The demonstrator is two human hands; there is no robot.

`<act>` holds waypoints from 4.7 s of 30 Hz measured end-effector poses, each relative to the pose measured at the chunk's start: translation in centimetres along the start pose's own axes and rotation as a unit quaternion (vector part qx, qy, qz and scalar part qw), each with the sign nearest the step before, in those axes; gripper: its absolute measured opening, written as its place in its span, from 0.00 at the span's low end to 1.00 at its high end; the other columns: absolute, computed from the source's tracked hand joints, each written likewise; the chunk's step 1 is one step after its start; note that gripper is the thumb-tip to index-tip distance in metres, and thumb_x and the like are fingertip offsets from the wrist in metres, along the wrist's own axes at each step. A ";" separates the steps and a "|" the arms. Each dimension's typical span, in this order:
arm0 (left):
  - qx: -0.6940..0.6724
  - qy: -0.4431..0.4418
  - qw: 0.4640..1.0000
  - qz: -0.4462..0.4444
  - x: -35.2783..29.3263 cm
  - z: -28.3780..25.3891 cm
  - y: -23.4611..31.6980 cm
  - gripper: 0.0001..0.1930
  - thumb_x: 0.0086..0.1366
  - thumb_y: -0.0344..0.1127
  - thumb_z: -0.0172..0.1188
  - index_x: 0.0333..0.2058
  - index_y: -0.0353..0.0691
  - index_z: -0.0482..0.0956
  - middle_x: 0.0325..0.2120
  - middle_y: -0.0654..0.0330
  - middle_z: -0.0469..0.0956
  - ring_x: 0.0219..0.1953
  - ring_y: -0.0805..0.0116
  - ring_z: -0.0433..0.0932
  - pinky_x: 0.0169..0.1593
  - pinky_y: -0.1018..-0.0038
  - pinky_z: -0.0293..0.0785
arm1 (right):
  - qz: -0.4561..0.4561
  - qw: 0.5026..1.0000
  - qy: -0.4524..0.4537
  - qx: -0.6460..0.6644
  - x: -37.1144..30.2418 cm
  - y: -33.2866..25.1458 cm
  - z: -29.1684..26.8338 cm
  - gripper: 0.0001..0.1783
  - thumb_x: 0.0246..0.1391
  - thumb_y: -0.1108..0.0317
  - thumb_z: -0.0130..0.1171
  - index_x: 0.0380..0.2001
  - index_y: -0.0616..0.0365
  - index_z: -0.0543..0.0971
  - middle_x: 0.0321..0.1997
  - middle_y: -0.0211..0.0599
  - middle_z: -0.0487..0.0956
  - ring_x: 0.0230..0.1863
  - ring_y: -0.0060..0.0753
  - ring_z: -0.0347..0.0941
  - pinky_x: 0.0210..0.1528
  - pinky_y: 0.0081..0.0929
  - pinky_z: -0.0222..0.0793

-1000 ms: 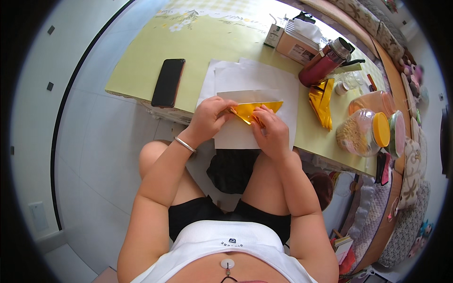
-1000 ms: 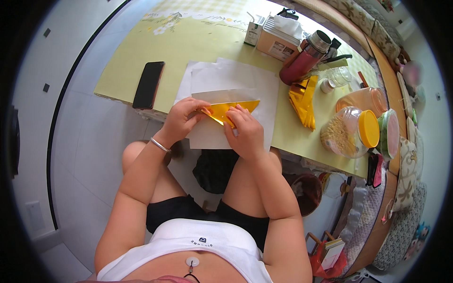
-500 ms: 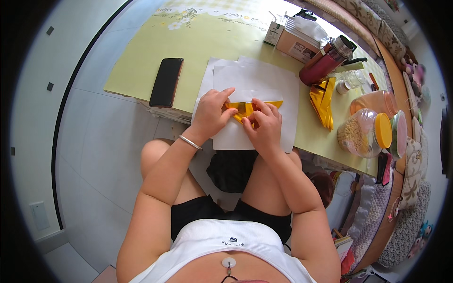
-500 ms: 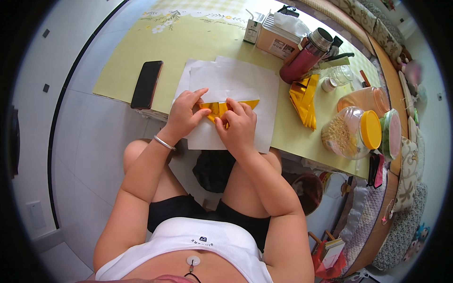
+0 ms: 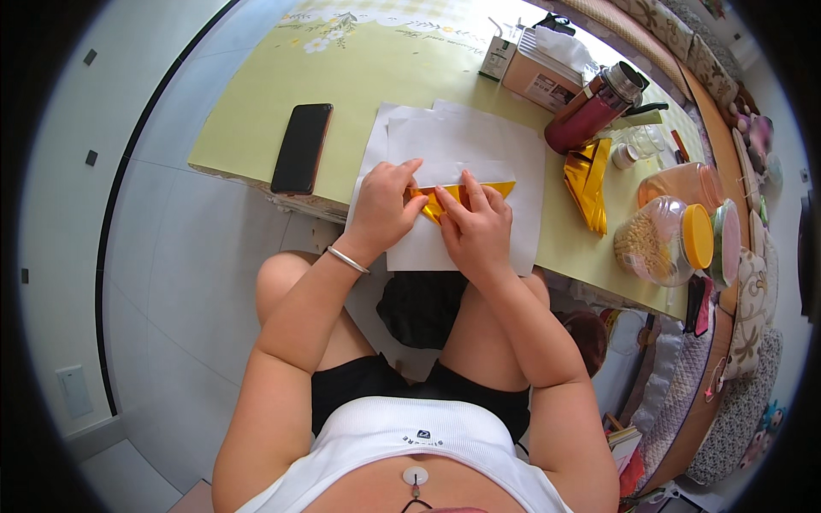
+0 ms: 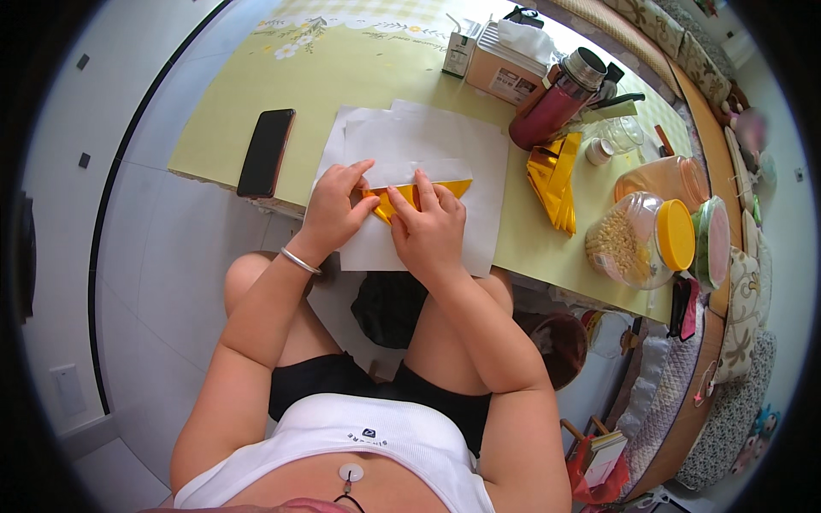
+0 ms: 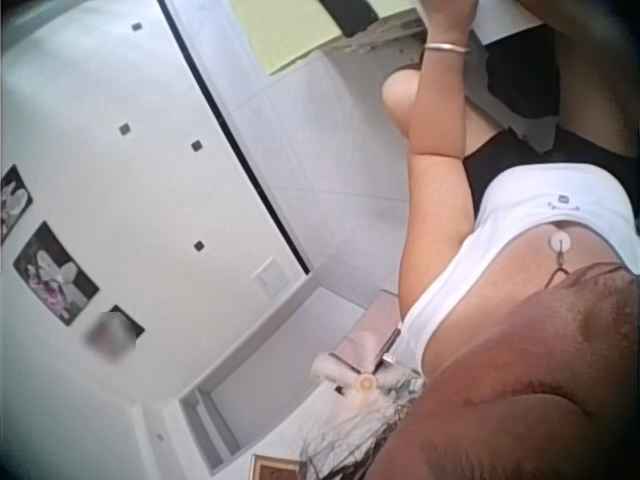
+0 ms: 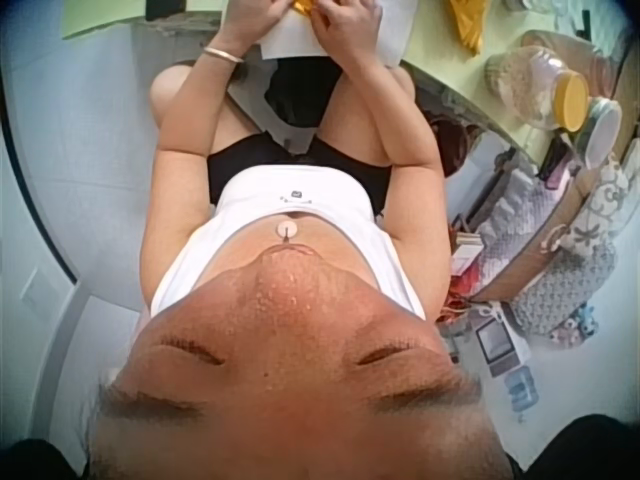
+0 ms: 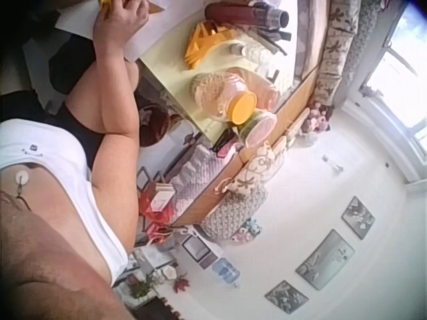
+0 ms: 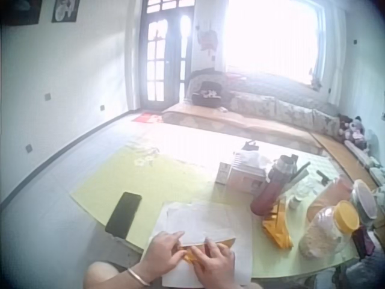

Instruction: The person sits cross-legged and folds a sheet of gold-colored paper by hand. They repeatedly fold the paper into smaller sections, creating a compact rectangular shape, and place the finished piece on the table.

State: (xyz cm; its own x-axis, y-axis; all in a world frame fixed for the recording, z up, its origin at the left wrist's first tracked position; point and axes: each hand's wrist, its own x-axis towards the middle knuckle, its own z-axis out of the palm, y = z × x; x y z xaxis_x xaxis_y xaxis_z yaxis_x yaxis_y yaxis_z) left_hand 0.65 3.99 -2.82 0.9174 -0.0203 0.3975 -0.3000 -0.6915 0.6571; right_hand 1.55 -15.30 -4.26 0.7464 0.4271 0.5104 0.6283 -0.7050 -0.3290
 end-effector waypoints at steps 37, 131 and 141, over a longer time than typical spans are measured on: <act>0.221 -0.041 0.963 0.149 1.4 0.9 3.0 0.16 0.55 0.29 0.63 0.44 0.31 0.82 0.47 0.49 0.79 0.58 0.46 0.72 0.69 0.53 0.60 | -0.208 0.949 -0.218 -0.093 6.5 6.5 -4.3 0.33 0.51 0.71 0.60 0.63 0.57 0.72 0.53 0.41 0.77 0.61 0.44 0.69 0.76 0.52 0.47; -0.438 -0.073 0.875 -0.194 1.6 -0.5 -0.4 0.11 0.67 0.27 0.62 0.47 0.34 0.83 0.39 0.56 0.85 0.37 0.72 0.82 0.43 0.78 0.74 | 0.132 0.877 0.451 0.104 0.2 14.2 -12.4 0.08 0.65 0.80 0.56 0.45 0.65 0.82 0.56 0.43 0.82 0.56 0.31 0.78 0.59 0.26 0.74; -0.424 -0.086 0.882 -0.187 1.3 -0.5 -0.8 0.12 0.66 0.25 0.62 0.47 0.32 0.82 0.40 0.55 0.85 0.40 0.71 0.82 0.47 0.75 0.77 | 0.277 0.919 0.268 0.083 -2.9 15.9 -10.1 0.07 0.56 0.77 0.57 0.39 0.63 0.79 0.60 0.49 0.79 0.60 0.45 0.77 0.59 0.33 0.72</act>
State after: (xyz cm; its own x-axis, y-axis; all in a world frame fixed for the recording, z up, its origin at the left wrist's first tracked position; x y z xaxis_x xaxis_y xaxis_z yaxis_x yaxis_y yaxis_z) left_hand 2.00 4.87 -2.54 0.9978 -0.0656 -0.0031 0.0106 0.1147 0.9933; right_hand 7.12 -33.50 -2.93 0.7746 -0.3432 0.5313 0.2419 -0.6154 -0.7502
